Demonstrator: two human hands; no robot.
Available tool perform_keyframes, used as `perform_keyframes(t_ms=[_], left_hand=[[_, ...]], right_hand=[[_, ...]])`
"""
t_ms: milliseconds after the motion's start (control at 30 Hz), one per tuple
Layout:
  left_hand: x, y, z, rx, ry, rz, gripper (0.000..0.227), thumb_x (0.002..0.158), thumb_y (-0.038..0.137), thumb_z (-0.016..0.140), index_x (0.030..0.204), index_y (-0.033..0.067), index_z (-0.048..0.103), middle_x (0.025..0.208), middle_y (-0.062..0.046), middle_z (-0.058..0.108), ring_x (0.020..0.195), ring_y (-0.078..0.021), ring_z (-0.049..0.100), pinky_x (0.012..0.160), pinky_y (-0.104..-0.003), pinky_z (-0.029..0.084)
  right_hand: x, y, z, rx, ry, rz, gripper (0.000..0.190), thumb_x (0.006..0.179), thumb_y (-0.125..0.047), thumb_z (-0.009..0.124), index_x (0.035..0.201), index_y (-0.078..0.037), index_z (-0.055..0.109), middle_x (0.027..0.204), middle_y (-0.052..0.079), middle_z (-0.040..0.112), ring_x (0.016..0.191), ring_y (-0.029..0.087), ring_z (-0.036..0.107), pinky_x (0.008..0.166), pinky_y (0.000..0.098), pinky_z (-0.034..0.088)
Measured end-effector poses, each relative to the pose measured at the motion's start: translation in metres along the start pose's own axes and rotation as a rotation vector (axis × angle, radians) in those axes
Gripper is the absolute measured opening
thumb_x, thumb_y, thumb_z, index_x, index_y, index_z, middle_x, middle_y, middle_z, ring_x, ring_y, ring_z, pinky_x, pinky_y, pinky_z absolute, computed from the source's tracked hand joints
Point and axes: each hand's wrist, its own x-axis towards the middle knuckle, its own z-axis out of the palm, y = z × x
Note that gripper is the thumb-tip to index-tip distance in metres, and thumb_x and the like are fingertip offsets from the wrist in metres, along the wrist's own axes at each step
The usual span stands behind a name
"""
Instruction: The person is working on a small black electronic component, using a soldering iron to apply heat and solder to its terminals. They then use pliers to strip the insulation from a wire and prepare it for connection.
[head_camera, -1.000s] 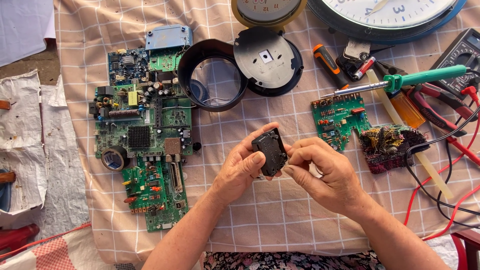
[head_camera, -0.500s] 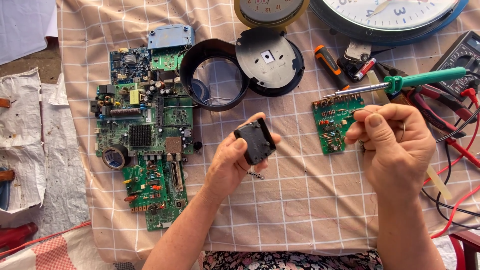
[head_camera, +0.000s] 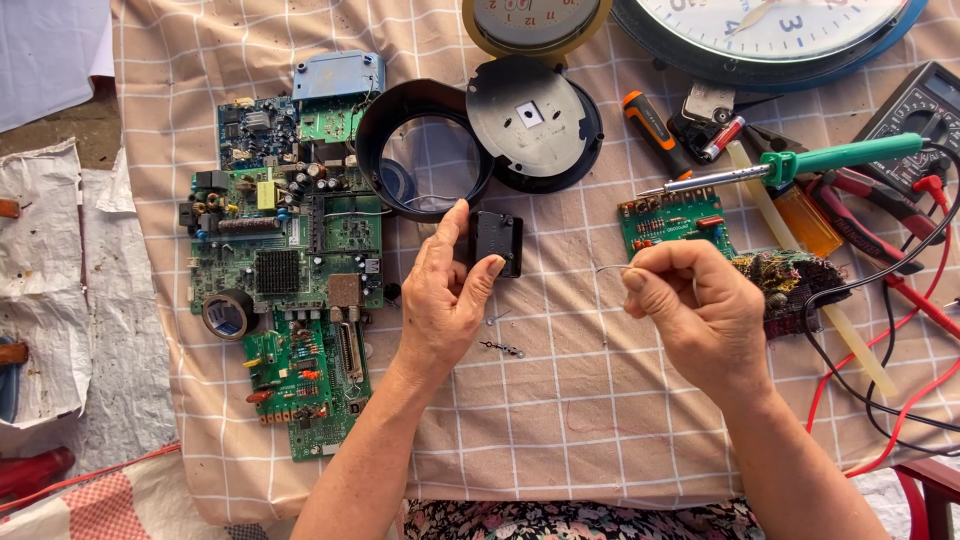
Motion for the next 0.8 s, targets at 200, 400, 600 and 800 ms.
perform_keyframes(t_ms=[200,400,600,800], left_hand=[[0.0,0.015,0.001,0.156,0.159,0.172,0.04,0.095,0.009,0.075,0.135,0.0043,0.067,0.113,-0.013,0.063,0.055,-0.009,0.054,0.049,-0.024,0.054],[-0.006,0.03,0.005,-0.055,-0.011,0.401,0.021,0.091,0.009,0.077,0.11,0.0162,0.081,0.108,-0.009,0.071,0.056,-0.0121,0.066,0.05,-0.024,0.058],[-0.015,0.041,0.016,-0.102,-0.087,0.425,0.03,0.088,0.006,0.082,0.117,0.0108,0.078,0.119,-0.014,0.068,0.065,-0.0198,0.071,0.058,-0.033,0.062],[-0.014,0.037,0.011,-0.214,-0.107,0.275,0.014,0.089,0.014,0.081,0.103,0.014,0.082,0.1,-0.005,0.071,0.073,-0.019,0.075,0.066,-0.03,0.062]], right_hand=[[-0.001,0.003,0.004,-0.013,-0.044,0.081,0.007,0.095,-0.003,0.074,0.099,0.003,0.07,0.064,0.011,0.066,0.058,0.011,0.067,0.062,0.0234,0.058],[-0.004,0.005,0.009,0.007,-0.072,0.054,0.012,0.091,-0.002,0.077,0.097,0.006,0.071,0.061,0.014,0.066,0.057,0.013,0.067,0.062,0.0262,0.06],[-0.014,0.006,0.021,0.205,-0.206,0.101,0.008,0.092,-0.003,0.073,0.093,0.005,0.07,0.057,0.012,0.064,0.055,0.013,0.064,0.058,0.026,0.059],[-0.014,0.001,0.016,0.111,-0.23,0.042,0.007,0.092,-0.002,0.073,0.094,0.005,0.072,0.058,0.011,0.064,0.056,0.012,0.063,0.059,0.0261,0.059]])
